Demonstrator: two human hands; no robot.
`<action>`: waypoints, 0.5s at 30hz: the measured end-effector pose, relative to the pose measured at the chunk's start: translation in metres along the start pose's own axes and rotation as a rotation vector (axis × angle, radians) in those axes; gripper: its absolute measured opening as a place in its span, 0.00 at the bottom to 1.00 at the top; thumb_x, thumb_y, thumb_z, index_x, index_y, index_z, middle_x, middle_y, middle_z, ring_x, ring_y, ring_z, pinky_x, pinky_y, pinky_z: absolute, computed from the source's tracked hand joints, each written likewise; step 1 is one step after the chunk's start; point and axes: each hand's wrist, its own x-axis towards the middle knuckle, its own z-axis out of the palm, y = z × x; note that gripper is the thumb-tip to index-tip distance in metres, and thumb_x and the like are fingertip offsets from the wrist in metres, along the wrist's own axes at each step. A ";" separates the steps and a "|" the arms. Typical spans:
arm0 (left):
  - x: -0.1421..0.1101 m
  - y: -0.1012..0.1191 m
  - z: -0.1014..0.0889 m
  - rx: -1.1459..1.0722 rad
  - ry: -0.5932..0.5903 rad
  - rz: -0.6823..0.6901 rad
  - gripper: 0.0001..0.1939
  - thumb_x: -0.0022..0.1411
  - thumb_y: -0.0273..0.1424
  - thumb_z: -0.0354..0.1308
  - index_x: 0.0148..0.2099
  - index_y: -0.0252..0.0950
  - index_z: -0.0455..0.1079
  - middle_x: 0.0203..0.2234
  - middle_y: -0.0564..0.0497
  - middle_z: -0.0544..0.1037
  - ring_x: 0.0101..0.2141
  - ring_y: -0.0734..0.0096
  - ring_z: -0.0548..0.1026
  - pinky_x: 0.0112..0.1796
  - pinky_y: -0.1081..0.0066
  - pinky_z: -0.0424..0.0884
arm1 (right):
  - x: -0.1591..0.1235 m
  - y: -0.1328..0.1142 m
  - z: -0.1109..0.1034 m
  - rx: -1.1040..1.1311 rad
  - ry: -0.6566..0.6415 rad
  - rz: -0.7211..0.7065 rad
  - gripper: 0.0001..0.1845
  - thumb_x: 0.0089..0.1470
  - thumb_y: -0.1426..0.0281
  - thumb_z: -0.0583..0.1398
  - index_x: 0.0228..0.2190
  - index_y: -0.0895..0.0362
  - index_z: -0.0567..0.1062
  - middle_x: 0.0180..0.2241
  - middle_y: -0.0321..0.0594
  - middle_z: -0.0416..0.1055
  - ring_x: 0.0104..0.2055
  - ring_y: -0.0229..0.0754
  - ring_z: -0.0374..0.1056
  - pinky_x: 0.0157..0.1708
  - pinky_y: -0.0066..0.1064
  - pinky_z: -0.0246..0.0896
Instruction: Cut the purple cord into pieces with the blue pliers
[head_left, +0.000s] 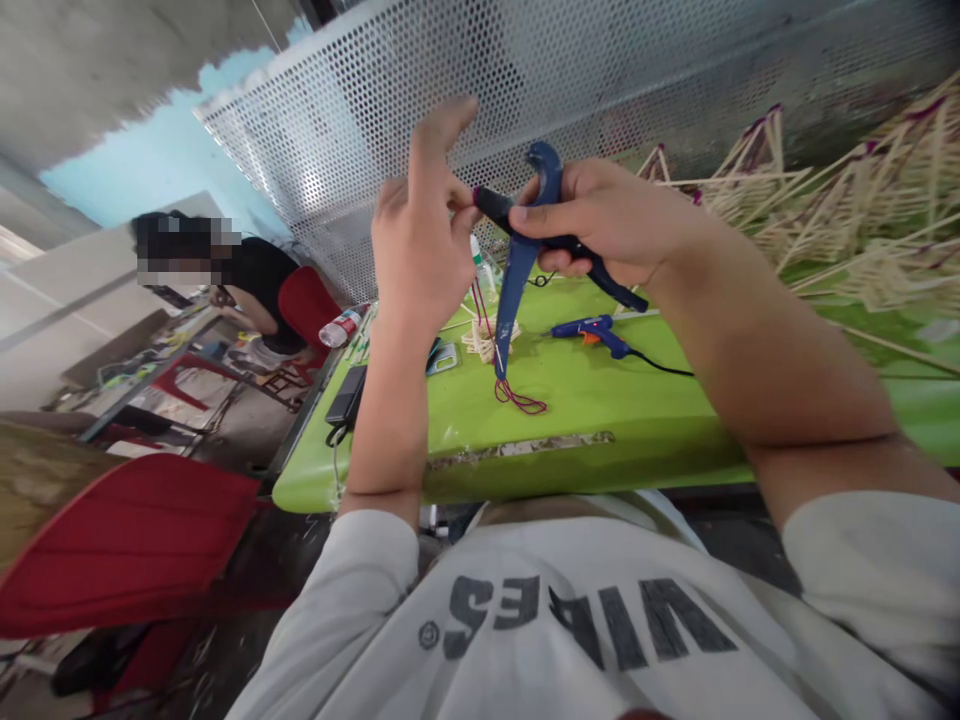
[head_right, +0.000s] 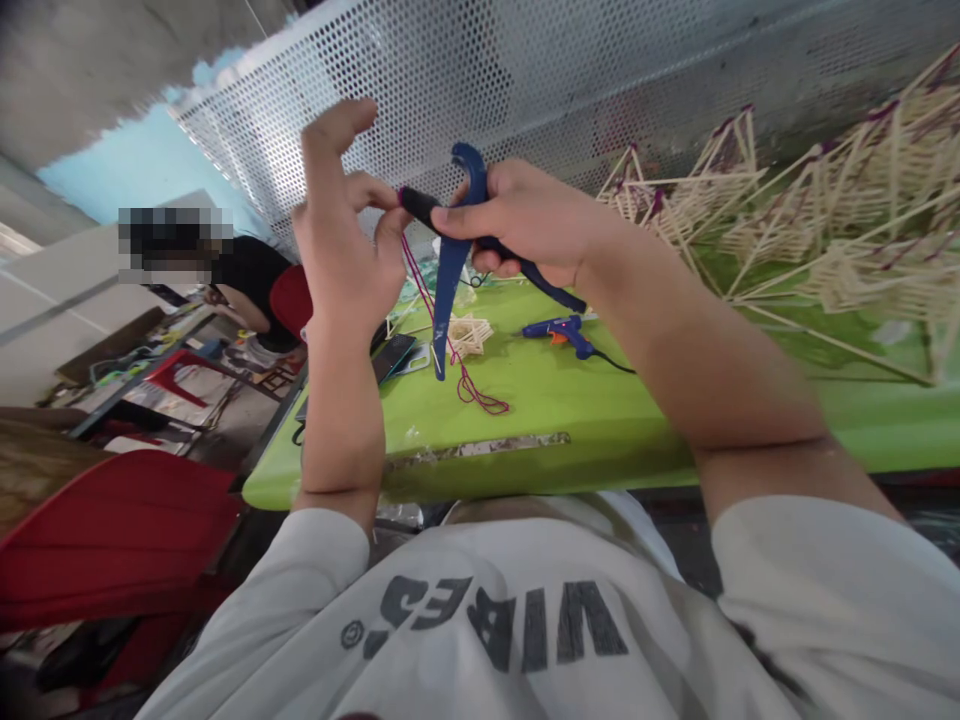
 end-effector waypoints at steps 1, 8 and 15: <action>0.000 -0.003 -0.001 -0.010 -0.020 -0.006 0.44 0.71 0.35 0.72 0.84 0.60 0.67 0.41 0.49 0.82 0.55 0.37 0.86 0.67 0.41 0.75 | 0.001 0.001 -0.002 0.010 -0.030 0.005 0.21 0.72 0.61 0.85 0.39 0.56 0.83 0.28 0.34 0.68 0.27 0.34 0.61 0.19 0.23 0.51; 0.006 -0.013 -0.005 0.038 -0.039 0.096 0.37 0.70 0.40 0.69 0.80 0.61 0.77 0.40 0.49 0.82 0.51 0.34 0.85 0.76 0.32 0.65 | 0.007 0.006 -0.007 0.093 -0.122 0.045 0.29 0.60 0.58 0.92 0.38 0.55 0.82 0.29 0.33 0.66 0.27 0.33 0.60 0.17 0.23 0.44; 0.004 0.009 -0.005 0.190 -0.037 0.140 0.35 0.72 0.38 0.67 0.78 0.63 0.74 0.40 0.49 0.80 0.43 0.34 0.83 0.70 0.34 0.67 | 0.007 0.006 -0.006 0.069 -0.070 0.025 0.25 0.62 0.60 0.90 0.38 0.56 0.84 0.29 0.33 0.66 0.27 0.34 0.60 0.18 0.25 0.46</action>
